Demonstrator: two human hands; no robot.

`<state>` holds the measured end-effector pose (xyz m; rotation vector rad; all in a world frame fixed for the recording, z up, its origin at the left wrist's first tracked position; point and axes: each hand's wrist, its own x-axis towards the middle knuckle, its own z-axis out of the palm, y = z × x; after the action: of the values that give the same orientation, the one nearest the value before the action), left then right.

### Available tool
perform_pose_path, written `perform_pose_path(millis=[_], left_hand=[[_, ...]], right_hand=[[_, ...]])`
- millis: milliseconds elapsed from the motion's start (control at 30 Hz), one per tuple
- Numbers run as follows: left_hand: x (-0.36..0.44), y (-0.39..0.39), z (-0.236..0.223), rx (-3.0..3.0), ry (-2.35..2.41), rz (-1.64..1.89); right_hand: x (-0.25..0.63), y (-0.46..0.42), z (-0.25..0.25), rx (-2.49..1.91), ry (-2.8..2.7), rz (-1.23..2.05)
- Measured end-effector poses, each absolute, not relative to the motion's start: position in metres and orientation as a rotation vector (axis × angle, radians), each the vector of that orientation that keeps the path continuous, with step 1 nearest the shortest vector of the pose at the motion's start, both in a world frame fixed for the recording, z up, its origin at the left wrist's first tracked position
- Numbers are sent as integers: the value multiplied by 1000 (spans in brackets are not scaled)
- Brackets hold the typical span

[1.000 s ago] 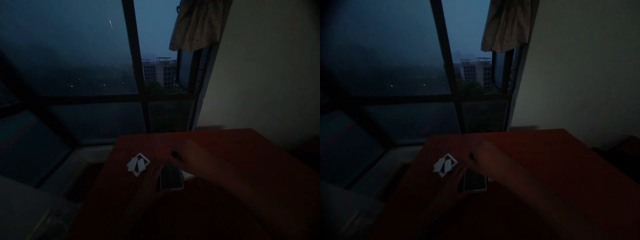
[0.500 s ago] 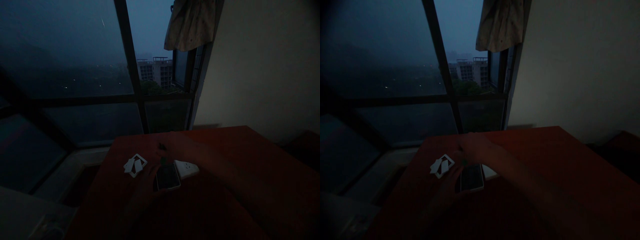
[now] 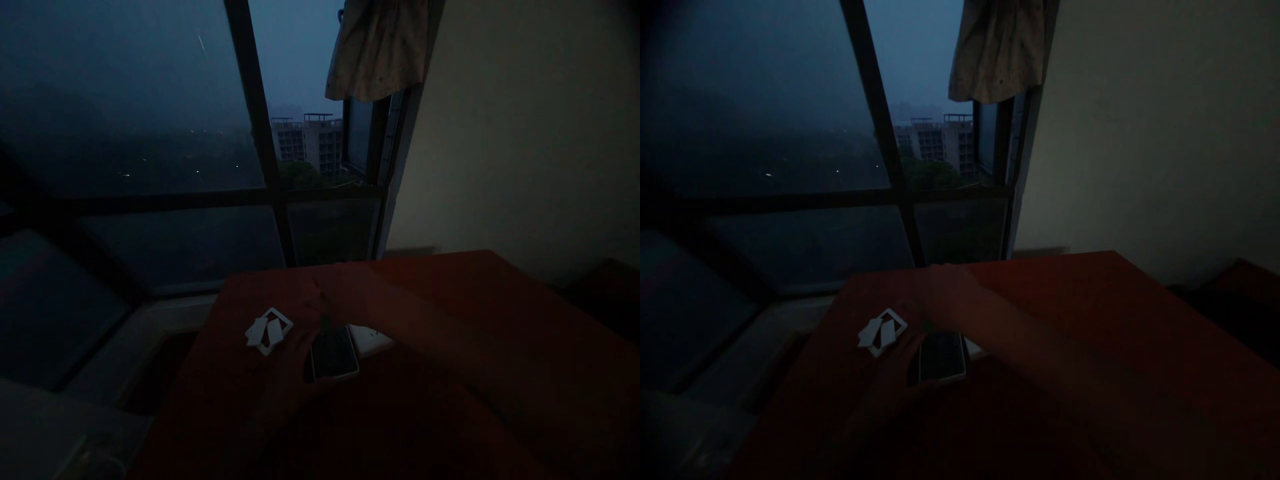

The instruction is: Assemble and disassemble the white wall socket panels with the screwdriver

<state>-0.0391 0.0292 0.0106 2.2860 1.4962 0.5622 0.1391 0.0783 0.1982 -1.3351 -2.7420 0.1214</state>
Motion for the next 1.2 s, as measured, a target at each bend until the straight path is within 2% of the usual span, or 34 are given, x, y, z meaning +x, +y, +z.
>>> perform_pose_path(millis=[67,167,467,567,767,900,1200], left_hand=[[-39,29,9,2281,1497,581],[-39,30,8,2277,1508,591],[-40,32,5,2287,1488,586],[-40,32,5,2309,1499,577],[-39,32,6,2328,1515,568],[-38,31,10,2323,1558,487],[-36,30,11,2354,1508,618]], right_hand=[[137,81,195,-1454,-2739,0],[140,81,196,-1229,-2833,23],[156,88,200,-530,-2832,546],[153,85,198,-706,-2788,486],[138,71,196,-1319,-2676,21],[138,69,201,-1164,-2739,3],[157,70,218,-758,-2920,377]])
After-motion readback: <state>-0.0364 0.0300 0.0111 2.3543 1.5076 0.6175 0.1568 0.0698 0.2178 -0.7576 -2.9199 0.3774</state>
